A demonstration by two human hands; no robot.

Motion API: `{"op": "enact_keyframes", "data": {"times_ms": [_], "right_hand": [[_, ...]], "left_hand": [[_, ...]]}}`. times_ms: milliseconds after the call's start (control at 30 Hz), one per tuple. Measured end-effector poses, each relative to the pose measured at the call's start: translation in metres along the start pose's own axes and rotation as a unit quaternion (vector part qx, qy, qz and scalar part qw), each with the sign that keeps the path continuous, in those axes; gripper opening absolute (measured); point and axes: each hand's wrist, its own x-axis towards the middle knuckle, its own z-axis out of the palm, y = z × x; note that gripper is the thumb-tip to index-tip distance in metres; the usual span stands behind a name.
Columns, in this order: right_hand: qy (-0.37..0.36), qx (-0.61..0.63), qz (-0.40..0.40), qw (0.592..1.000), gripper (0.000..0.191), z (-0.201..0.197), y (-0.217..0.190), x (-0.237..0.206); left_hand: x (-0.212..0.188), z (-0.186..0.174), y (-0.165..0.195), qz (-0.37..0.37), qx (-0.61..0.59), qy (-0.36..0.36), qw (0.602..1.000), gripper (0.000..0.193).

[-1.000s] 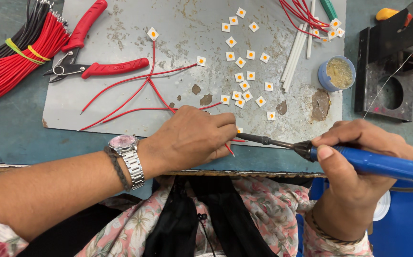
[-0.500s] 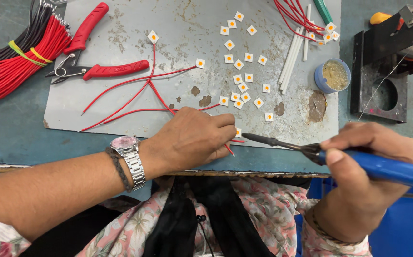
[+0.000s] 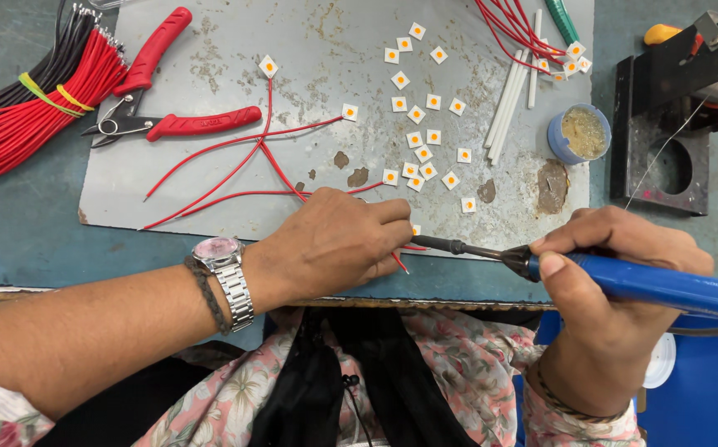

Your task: The person solders red wires to small square LED modules using a soldering iron and solder wire. They then strip the ends of a bundle of red wires with pliers and dip the stripped ends into a small container of flux.

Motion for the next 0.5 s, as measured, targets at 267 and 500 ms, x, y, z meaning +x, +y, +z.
{"op": "enact_keyframes", "data": {"times_ms": [267, 500], "right_hand": [[-0.011, 0.026, 0.003, 1.000, 0.021, 0.003, -0.008, 0.000], [0.046, 0.032, -0.016, 0.998, 0.024, 0.005, -0.007, 0.002]], "left_hand": [[-0.001, -0.002, 0.001, 0.001, -0.003, -0.001, 1.000, 0.028], [-0.001, -0.001, 0.002, -0.006, 0.007, 0.003, 1.000, 0.030]]}}
